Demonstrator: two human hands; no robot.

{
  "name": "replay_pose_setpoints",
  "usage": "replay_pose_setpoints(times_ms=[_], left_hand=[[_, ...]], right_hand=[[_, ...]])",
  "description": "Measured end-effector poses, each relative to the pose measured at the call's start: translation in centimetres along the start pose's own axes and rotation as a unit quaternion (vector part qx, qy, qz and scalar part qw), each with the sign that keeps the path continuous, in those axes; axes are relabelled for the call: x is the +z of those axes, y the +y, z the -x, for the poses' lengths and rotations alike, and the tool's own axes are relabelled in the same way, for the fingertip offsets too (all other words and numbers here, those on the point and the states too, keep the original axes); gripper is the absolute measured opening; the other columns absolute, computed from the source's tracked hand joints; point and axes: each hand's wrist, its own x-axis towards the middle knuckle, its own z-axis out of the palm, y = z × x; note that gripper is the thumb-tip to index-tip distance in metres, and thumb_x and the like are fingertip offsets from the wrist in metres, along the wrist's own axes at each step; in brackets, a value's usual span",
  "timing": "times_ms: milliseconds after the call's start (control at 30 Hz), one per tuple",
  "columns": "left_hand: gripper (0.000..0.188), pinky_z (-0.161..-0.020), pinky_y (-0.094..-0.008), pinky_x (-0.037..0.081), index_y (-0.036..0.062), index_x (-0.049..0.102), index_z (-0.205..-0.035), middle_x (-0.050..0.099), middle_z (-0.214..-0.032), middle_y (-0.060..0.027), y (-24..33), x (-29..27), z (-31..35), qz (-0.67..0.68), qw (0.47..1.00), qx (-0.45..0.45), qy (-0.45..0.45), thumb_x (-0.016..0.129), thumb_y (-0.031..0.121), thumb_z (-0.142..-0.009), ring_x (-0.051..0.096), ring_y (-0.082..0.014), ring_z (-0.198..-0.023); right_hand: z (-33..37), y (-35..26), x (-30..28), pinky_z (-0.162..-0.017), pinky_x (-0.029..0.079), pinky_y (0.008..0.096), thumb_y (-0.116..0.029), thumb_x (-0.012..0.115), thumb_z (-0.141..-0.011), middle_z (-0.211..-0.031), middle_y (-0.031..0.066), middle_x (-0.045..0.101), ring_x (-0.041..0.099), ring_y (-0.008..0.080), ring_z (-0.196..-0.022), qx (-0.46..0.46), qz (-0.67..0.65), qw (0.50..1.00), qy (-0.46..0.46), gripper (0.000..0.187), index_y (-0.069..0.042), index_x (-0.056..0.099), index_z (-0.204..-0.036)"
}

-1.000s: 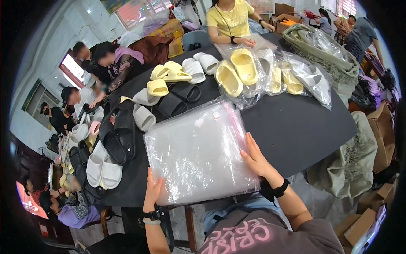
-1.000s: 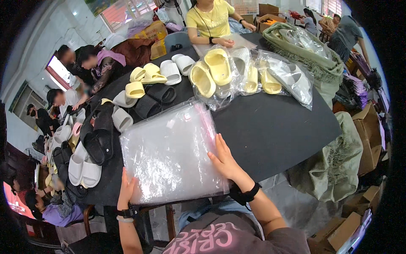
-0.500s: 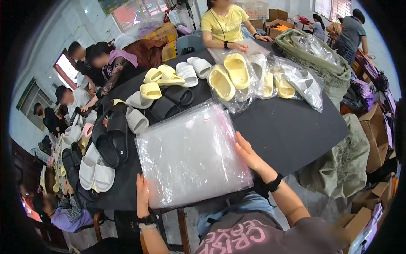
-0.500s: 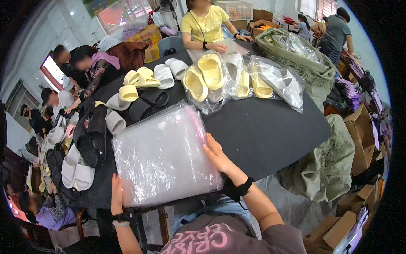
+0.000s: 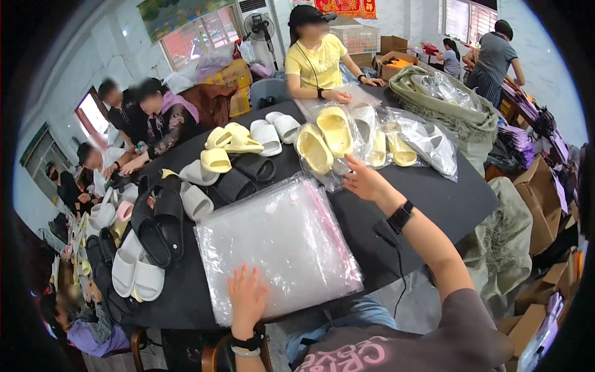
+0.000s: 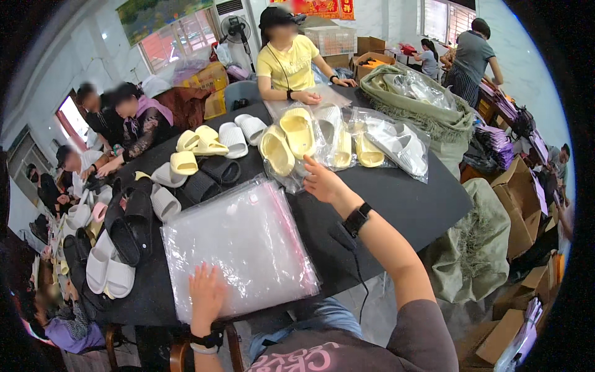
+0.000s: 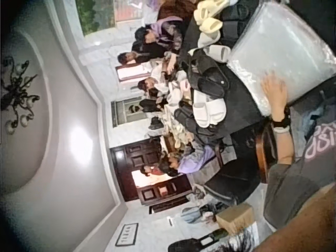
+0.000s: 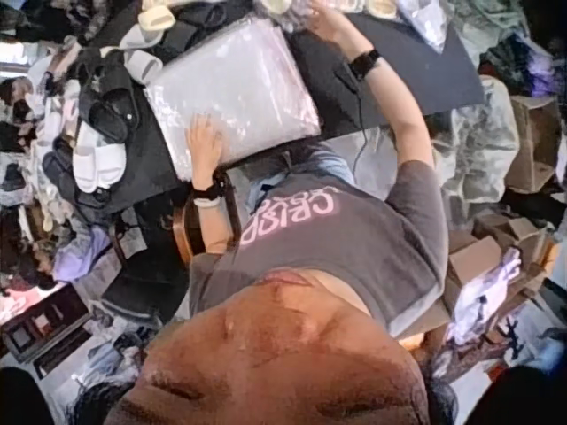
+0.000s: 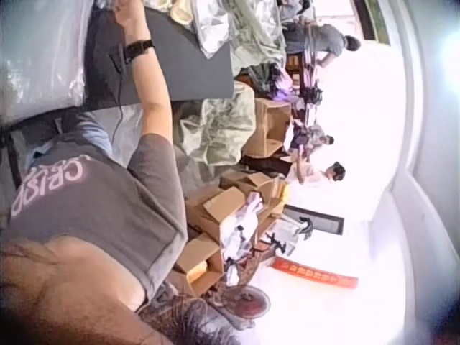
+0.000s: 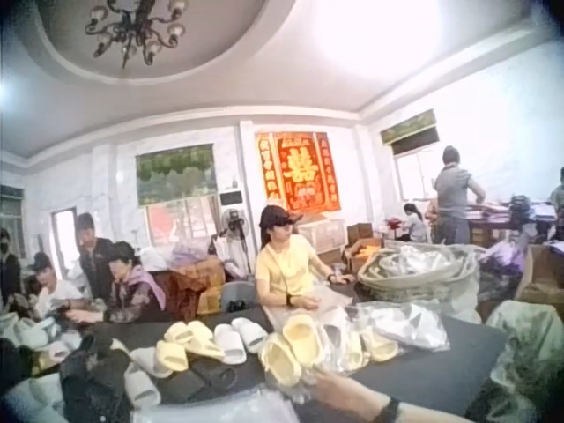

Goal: The person places pairs of slippers into clear plastic bags on a table. They handle multiple colors including white, black, and yellow, arranging each pair inside a bag and smoothing the packaging. Other people in the room perform similar packaging tasks.

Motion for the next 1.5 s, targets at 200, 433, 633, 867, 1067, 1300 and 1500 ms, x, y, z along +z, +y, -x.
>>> replay_pose_setpoints(times_ms=[200, 433, 633, 867, 1067, 1300, 1500], left_hand=[[0.062, -0.117, -0.0577, 0.018, 0.0167, 0.046, -0.147, 0.040, -0.152, -0.0176, -0.1, 2.5, 0.3, -0.019, 0.999, 0.009, 0.048, 0.058, 0.045, -0.093, 0.034, -0.0402, -0.141], [0.063, -0.116, -0.0585, 0.018, 0.0160, 0.047, -0.146, 0.041, -0.152, -0.0181, -0.2, 2.7, 0.5, -0.017, 0.998, 0.008, 0.057, 0.057, 0.048, -0.093, 0.036, -0.0403, -0.140], [0.062, -0.116, -0.0582, 0.019, 0.0154, 0.048, -0.145, 0.043, -0.150, -0.0189, -0.1, 2.8, 0.7, -0.022, 0.998, 0.000, 0.065, 0.058, 0.046, -0.092, 0.038, -0.0403, -0.138], [0.062, -0.113, -0.0599, 0.024, 0.0143, 0.049, -0.145, 0.045, -0.148, -0.0203, 0.0, 2.3, 0.4, -0.022, 0.997, 0.007, 0.075, 0.059, 0.044, -0.092, 0.041, -0.0429, -0.136], [0.054, -0.114, -0.0591, 0.024, 0.0157, 0.056, -0.137, 0.051, -0.143, -0.0149, -0.3, 1.9, 0.3, 0.073, 0.996, -0.049, -0.008, 0.060, 0.044, -0.091, 0.043, -0.0394, -0.134], [0.052, -0.115, -0.0535, 0.026, 0.0225, 0.059, -0.134, 0.058, -0.139, -0.0041, -0.7, 3.5, 0.2, 0.157, 0.984, -0.010, 0.081, 0.062, 0.047, -0.088, 0.049, -0.0235, -0.130], [0.056, -0.118, -0.0507, 0.021, 0.0236, 0.055, -0.138, 0.057, -0.140, -0.0024, -0.7, 2.8, 0.4, 0.164, 0.985, -0.039, 0.026, 0.052, 0.055, -0.091, 0.047, -0.0239, -0.133]], right_hand=[[-6.5, -0.5, 0.5, -0.094, 0.040, 0.0327, -0.019, 0.057, -0.097, -0.114, 0.0015, 0.061, 0.052, 0.0145, -0.107, -0.116, 0.028, 0.988, 0.095, 0.038, -0.014, 0.063, -0.134], [-2.4, -7.3, 5.0, -0.102, 0.039, 0.0270, -0.017, 0.062, -0.096, -0.131, 0.0034, 0.061, 0.054, 0.0116, -0.116, -0.421, 0.115, 0.900, 0.008, 0.038, -0.007, 0.062, -0.133], [6.2, -12.2, 10.6, -0.102, 0.045, 0.0446, -0.016, 0.059, -0.098, -0.131, 0.0026, 0.056, 0.050, 0.0157, -0.124, -0.413, -0.004, 0.901, -0.131, 0.047, -0.007, 0.049, -0.143], [12.3, -10.5, 15.3, -0.110, 0.033, 0.0682, -0.015, 0.059, -0.097, -0.117, -0.0064, 0.059, 0.049, 0.0176, -0.125, -0.402, -0.120, 0.833, -0.361, 0.058, -0.011, 0.037, -0.150], [9.0, -6.3, 13.8, -0.107, 0.045, 0.0512, -0.014, 0.056, -0.099, -0.110, -0.0004, 0.061, 0.058, 0.0165, -0.112, -0.226, -0.044, 0.910, -0.346, 0.044, -0.005, 0.045, -0.141], [9.7, 5.3, 5.5, -0.080, 0.053, 0.0297, -0.015, 0.058, -0.100, -0.120, 0.0067, 0.060, 0.060, 0.0105, -0.086, -0.080, 0.239, 0.945, -0.206, 0.052, -0.008, 0.038, -0.148], [14.0, 5.6, 2.8, -0.080, 0.053, 0.0271, -0.010, 0.057, -0.099, -0.146, 0.0226, 0.042, 0.060, 0.0115, -0.091, -0.079, -0.119, 0.974, -0.177, 0.067, -0.011, 0.023, -0.156]])
